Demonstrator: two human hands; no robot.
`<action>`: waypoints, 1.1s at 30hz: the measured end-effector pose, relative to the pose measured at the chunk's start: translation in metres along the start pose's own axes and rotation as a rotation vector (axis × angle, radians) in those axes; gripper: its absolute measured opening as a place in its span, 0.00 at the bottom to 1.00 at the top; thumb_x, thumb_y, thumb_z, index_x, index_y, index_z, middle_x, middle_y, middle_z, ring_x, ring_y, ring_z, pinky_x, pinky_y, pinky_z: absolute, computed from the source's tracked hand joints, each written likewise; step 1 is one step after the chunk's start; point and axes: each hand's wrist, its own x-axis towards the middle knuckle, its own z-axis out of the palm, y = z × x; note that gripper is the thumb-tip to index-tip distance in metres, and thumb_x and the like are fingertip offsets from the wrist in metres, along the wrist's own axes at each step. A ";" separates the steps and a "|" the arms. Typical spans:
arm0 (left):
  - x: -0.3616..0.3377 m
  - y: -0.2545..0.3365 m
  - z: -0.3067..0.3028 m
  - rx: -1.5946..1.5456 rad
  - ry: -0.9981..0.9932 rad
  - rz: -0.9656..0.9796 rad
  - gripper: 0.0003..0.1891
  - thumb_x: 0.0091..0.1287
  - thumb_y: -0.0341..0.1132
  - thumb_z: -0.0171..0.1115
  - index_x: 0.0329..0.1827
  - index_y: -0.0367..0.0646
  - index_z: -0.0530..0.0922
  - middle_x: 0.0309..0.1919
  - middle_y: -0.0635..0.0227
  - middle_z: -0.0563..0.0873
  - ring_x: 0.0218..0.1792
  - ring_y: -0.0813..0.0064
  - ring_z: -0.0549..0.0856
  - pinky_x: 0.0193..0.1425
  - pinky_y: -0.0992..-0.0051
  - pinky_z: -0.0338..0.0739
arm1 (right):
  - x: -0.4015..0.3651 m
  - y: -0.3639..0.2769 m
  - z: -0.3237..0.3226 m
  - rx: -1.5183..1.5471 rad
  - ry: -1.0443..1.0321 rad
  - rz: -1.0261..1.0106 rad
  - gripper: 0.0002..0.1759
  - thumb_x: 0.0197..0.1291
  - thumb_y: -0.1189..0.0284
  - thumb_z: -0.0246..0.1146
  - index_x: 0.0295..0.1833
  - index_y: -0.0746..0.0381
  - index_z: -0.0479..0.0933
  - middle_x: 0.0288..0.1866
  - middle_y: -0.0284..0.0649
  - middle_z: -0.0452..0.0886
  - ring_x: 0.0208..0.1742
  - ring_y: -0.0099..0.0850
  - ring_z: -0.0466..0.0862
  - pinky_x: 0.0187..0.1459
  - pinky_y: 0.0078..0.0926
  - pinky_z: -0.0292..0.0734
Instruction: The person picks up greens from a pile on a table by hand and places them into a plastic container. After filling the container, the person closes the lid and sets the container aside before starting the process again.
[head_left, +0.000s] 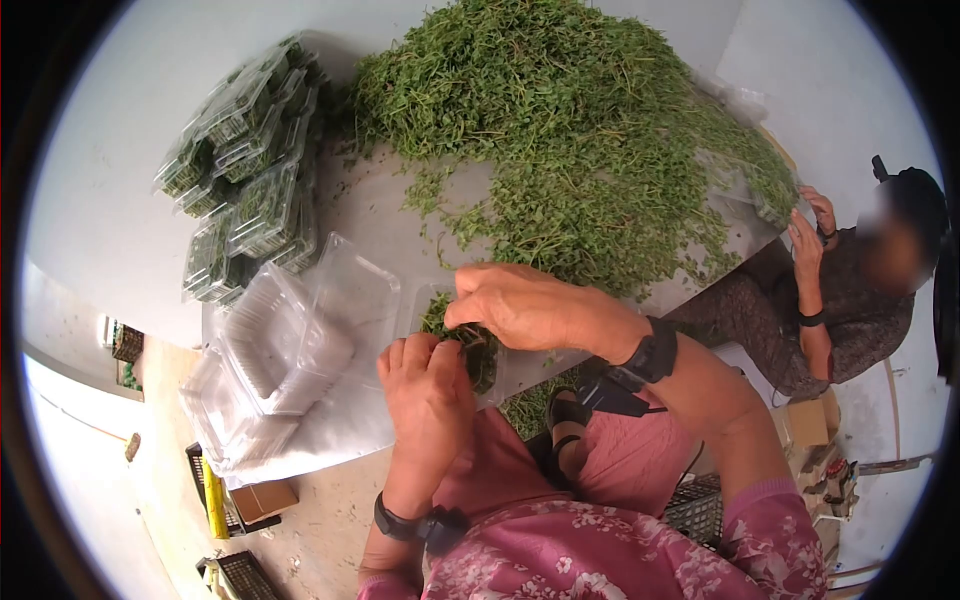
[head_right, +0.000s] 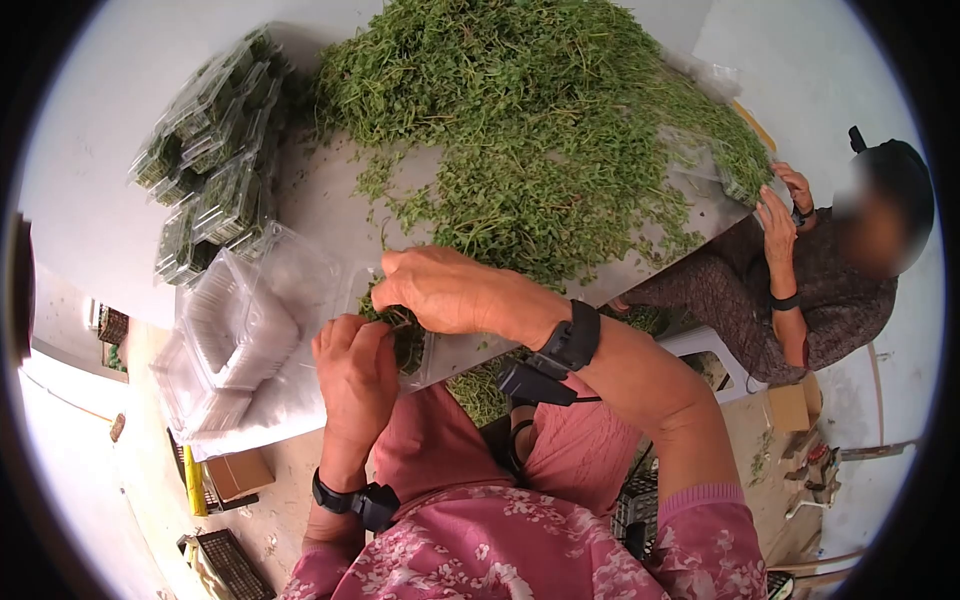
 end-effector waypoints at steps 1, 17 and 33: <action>0.000 0.000 -0.001 -0.013 0.037 -0.008 0.10 0.55 0.23 0.66 0.40 0.40 0.81 0.34 0.63 0.80 0.39 0.59 0.78 0.49 0.62 0.69 | 0.000 0.000 0.000 0.005 0.004 -0.005 0.11 0.56 0.81 0.62 0.45 0.60 0.83 0.37 0.43 0.76 0.40 0.43 0.81 0.40 0.36 0.75; 0.001 0.009 -0.030 -0.056 0.115 -0.057 0.05 0.58 0.22 0.65 0.33 0.41 0.78 0.27 0.63 0.78 0.32 0.59 0.76 0.44 0.64 0.67 | 0.000 0.011 -0.033 -0.320 0.484 0.096 0.04 0.59 0.78 0.63 0.39 0.59 0.80 0.33 0.41 0.78 0.34 0.43 0.82 0.35 0.36 0.79; -0.003 0.008 -0.012 0.038 0.045 -0.026 0.17 0.62 0.35 0.69 0.51 0.35 0.80 0.44 0.57 0.85 0.42 0.54 0.82 0.56 0.60 0.71 | -0.007 0.020 -0.011 -0.023 0.176 0.107 0.12 0.57 0.77 0.66 0.48 0.64 0.81 0.46 0.43 0.78 0.50 0.45 0.80 0.52 0.37 0.76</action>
